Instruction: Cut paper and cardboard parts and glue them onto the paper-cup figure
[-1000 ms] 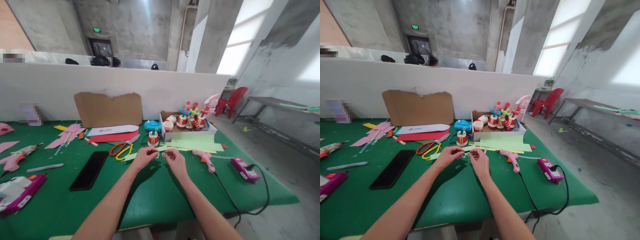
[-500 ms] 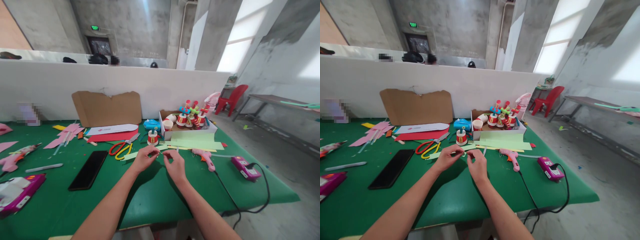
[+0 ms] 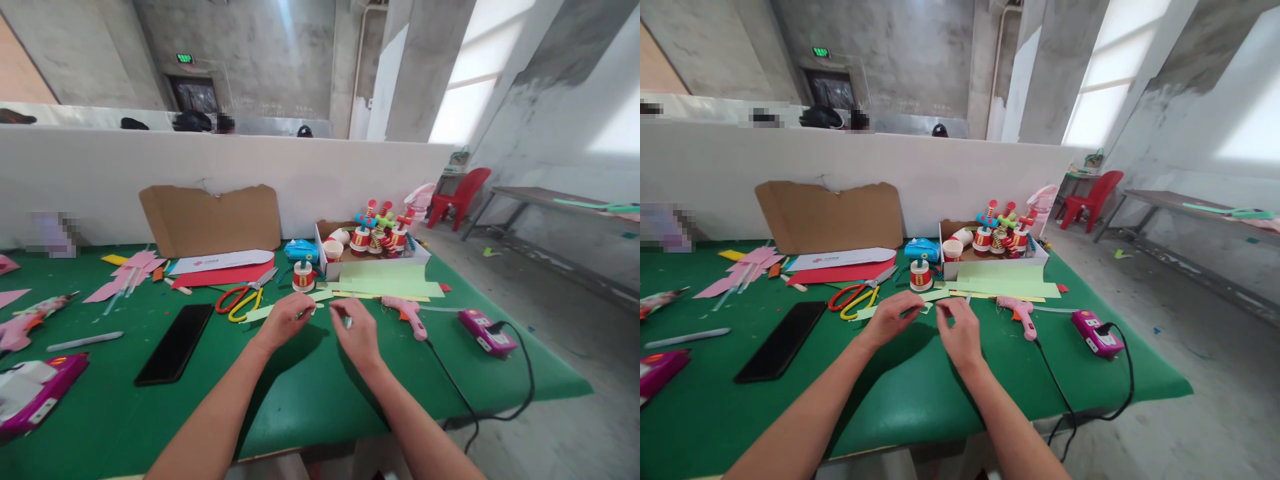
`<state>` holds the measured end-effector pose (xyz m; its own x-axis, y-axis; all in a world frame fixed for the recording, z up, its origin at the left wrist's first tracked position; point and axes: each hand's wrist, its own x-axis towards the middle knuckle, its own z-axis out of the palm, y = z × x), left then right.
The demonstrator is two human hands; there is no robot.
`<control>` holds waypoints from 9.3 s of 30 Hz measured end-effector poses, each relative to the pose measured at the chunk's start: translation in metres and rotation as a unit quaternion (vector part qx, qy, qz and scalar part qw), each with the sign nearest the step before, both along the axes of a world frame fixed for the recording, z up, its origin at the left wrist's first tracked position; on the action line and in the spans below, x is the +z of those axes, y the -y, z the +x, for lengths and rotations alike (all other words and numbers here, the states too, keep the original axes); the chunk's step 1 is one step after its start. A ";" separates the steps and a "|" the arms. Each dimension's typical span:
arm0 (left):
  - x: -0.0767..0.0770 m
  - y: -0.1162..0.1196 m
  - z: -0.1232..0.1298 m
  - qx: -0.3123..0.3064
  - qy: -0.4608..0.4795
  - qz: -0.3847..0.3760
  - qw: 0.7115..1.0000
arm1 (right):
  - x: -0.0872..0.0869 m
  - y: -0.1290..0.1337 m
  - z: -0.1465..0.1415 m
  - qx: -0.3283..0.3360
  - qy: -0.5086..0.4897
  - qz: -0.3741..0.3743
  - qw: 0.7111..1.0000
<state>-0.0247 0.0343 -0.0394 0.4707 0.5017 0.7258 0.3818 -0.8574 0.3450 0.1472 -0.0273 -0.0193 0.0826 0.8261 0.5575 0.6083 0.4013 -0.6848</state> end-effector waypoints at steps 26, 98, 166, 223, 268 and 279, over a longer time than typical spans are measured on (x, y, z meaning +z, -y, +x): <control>0.008 0.007 -0.002 -0.028 0.026 0.098 0.994 | -0.011 0.018 0.154 -0.171 -0.117 -0.283 0.936; 0.003 0.002 -0.001 0.006 -0.019 0.146 0.989 | 0.055 0.026 0.061 0.115 -0.038 -0.323 0.939; 0.006 0.003 -0.001 0.005 -0.025 0.150 0.988 | 0.053 0.022 0.059 0.101 -0.022 -0.319 0.942; 0.009 -0.008 0.003 0.092 0.348 -0.327 0.874 | 0.014 0.009 0.164 -0.232 0.215 -0.426 0.848; 0.082 -0.090 -0.035 0.111 0.036 -0.348 0.930 | 0.032 -0.141 -0.041 0.181 -0.222 -0.148 0.947; 0.089 -0.082 -0.025 0.108 0.089 -0.351 0.926 | 0.034 -0.138 -0.041 0.193 -0.344 -0.200 0.897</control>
<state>-0.0492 0.1161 0.0498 0.2090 0.9474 0.2425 0.4012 -0.3092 0.8623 0.1059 0.1105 0.0149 -0.0425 0.9898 0.1362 -0.1457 0.1287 -0.9809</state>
